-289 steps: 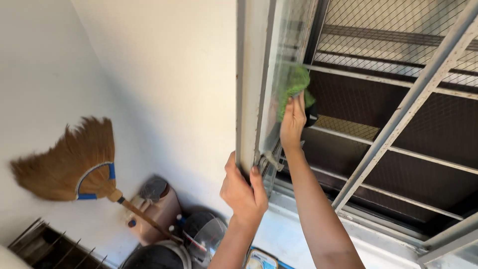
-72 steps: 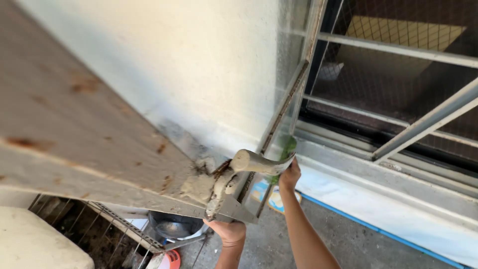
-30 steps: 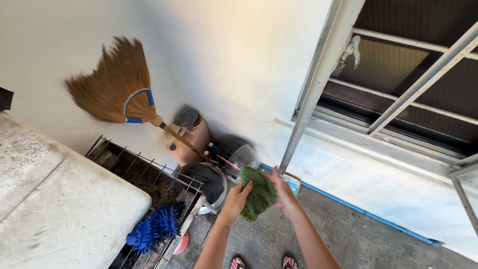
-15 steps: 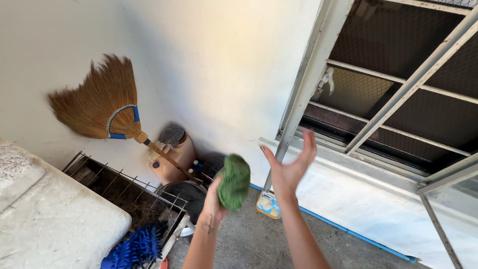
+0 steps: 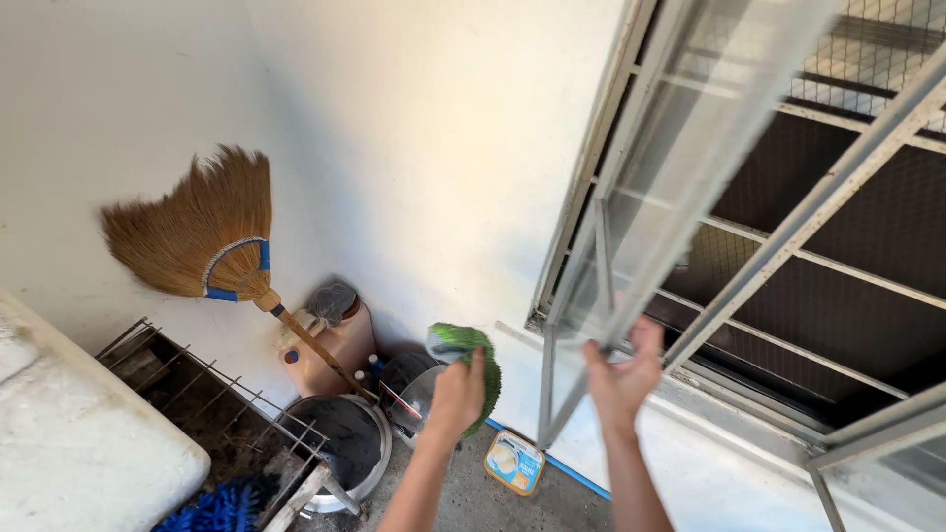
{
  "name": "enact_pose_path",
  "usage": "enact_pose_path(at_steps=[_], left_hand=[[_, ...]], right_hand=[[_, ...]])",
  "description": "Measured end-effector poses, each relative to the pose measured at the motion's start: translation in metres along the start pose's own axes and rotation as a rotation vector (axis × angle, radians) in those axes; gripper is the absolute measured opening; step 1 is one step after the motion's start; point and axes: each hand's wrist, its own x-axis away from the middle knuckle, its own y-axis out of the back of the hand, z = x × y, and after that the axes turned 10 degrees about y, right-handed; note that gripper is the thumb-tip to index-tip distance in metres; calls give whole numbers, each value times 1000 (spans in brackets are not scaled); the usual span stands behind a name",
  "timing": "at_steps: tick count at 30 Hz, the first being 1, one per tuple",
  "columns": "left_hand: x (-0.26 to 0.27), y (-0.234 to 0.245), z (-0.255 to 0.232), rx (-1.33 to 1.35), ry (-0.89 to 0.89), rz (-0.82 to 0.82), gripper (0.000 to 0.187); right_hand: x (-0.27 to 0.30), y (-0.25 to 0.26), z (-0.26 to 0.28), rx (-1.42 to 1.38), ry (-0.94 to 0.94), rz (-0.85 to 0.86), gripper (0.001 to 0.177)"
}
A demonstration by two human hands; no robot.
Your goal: The person wipes the metal frame and glass panes of a window using a green cloth. They clean the vertical and horizontal bars, the latch, and the glass surfaces in a systematic manner.
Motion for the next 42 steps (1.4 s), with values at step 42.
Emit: enact_pose_path(at_steps=[42], left_hand=[[-12,-184,-413,84,-1614,-153,65]], right_hand=[[-233,113,-31,373,54,-609,32]])
